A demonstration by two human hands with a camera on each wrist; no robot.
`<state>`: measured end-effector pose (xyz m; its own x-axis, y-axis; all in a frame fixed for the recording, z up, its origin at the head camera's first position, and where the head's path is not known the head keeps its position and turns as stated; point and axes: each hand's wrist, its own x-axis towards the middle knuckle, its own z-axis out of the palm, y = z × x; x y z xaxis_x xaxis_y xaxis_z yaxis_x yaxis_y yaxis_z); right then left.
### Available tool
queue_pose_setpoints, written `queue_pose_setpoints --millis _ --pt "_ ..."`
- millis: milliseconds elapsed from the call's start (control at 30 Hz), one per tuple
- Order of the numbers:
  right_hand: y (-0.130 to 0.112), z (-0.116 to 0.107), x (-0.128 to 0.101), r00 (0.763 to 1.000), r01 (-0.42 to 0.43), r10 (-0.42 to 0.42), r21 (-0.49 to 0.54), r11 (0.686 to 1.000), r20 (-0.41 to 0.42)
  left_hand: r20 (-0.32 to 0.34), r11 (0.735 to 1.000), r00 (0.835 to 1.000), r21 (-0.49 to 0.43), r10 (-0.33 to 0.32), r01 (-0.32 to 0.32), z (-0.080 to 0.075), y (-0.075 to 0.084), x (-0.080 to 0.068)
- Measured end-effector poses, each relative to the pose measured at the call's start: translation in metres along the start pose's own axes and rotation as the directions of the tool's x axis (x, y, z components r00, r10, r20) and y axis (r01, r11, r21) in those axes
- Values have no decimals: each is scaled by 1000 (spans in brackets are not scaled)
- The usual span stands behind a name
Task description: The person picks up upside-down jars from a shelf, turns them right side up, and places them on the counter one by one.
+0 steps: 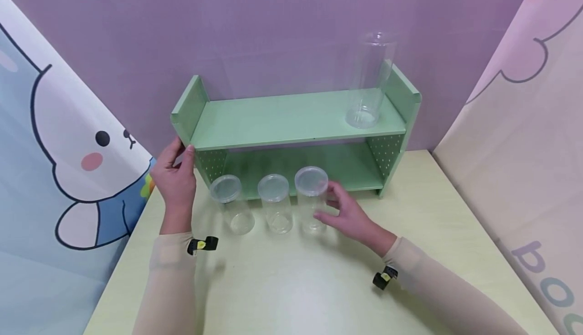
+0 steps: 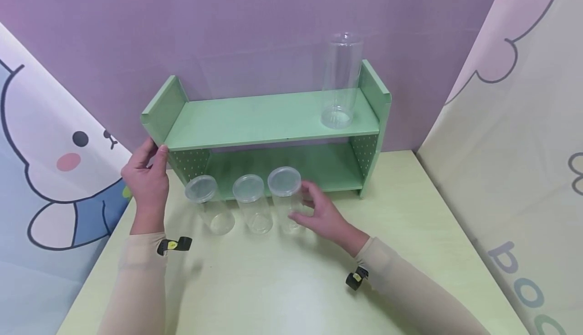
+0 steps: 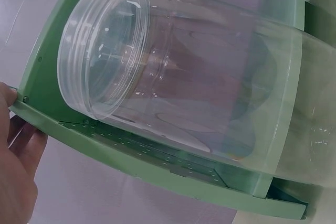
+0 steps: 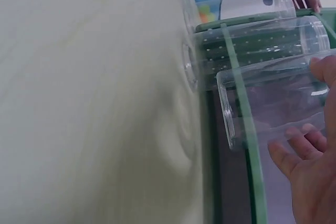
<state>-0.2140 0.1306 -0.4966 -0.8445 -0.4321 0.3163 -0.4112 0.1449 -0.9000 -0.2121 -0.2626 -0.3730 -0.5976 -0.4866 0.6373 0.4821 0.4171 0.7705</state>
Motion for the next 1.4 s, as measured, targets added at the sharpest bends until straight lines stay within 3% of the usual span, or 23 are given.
queue_pose_setpoints --millis 867,1000,1400 --pt "29 13 1 996 -83 82 8 997 20 18 1000 1000 12 -6 6 1 -2 1" --pt "29 14 2 997 -76 76 -2 997 26 13 1000 1000 21 -9 9 -1 -14 3" --pt "29 12 2 996 -75 76 -42 996 36 11 1000 1000 17 -11 10 -1 -3 -1"
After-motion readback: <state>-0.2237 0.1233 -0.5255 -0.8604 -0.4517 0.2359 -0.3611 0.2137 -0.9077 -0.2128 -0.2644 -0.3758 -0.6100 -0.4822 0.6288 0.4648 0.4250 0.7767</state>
